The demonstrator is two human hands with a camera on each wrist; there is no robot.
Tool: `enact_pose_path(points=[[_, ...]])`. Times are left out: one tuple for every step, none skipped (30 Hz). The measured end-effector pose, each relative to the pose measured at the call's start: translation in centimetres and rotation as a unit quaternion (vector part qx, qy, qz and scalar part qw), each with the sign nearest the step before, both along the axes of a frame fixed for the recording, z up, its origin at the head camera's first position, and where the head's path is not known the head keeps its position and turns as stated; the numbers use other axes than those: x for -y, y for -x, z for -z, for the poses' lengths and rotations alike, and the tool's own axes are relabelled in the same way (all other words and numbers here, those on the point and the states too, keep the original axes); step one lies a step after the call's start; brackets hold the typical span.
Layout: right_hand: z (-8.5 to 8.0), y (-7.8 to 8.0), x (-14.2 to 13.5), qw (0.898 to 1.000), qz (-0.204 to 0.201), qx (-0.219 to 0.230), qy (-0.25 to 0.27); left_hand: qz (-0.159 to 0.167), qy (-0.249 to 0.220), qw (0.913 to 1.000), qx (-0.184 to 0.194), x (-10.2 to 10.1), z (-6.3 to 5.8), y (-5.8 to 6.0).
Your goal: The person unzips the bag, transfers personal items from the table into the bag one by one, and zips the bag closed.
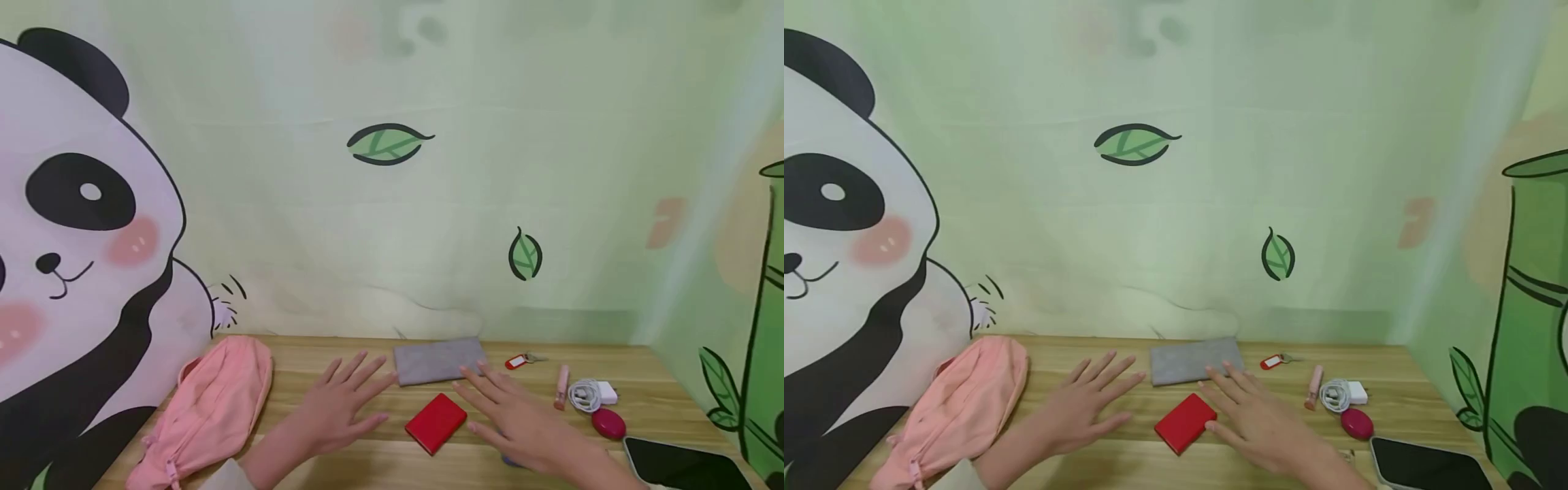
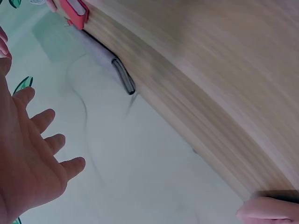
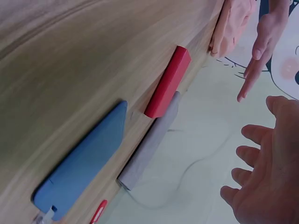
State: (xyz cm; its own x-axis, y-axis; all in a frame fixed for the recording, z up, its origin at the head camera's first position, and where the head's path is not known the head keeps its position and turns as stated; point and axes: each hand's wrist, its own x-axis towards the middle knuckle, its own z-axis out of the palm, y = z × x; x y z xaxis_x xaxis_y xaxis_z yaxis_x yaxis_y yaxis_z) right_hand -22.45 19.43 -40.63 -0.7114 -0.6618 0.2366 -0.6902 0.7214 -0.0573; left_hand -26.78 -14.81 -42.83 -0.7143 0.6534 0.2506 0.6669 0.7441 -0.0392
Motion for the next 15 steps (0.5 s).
enact_pose_path(points=[[0.1,0.1,0.1,1.000,0.001,0.008,0.002,-0.002,0.000,1.0000,0.002,0.2,0.1,0.0],[0.2,0.1,0.2,1.000,0.002,0.016,0.003,-0.004,0.001,1.0000,0.004,0.4,0.1,-0.1],[0.2,0.2,0.3,1.000,0.003,0.022,0.003,-0.006,0.001,1.0000,0.006,0.6,0.1,-0.1],[0.3,0.2,0.4,1.000,0.006,0.030,0.004,-0.008,0.002,0.9999,0.007,0.7,0.2,-0.2],[0.4,0.2,0.4,0.999,0.006,0.035,0.004,-0.011,0.003,0.9999,0.007,0.9,0.2,-0.2],[0.4,0.3,0.5,0.999,0.008,0.041,0.006,-0.013,0.003,0.9999,0.008,1.0,0.2,-0.2],[0.4,0.3,0.5,0.999,0.010,0.046,0.006,-0.015,0.004,0.9999,0.007,1.1,0.2,-0.3],[0.4,0.3,0.6,0.999,0.010,0.048,0.006,-0.017,0.004,0.9998,0.005,1.2,0.3,-0.3],[0.4,0.3,0.6,0.999,0.010,0.052,0.007,-0.019,0.004,0.9998,0.003,1.3,0.3,-0.3],[0.4,0.3,0.7,0.998,0.010,0.057,0.008,-0.021,0.006,0.9998,0.000,1.4,0.3,-0.4],[0.4,0.3,0.7,0.998,0.009,0.060,0.009,-0.022,0.006,0.9997,-0.002,1.5,0.4,-0.5],[0.4,0.3,0.8,0.998,0.009,0.067,0.010,-0.024,0.005,0.9997,-0.005,1.6,0.4,-0.5],[0.4,0.3,0.9,0.997,0.009,0.070,0.009,-0.025,0.005,0.9996,-0.007,1.8,0.5,-0.6],[0.4,0.3,1.0,0.997,0.007,0.072,0.009,-0.026,0.005,0.9996,-0.011,1.9,0.5,-0.7],[0.4,0.3,1.1,0.997,0.006,0.075,0.008,-0.027,0.004,0.9995,-0.013,2.0,0.5,-0.8]])
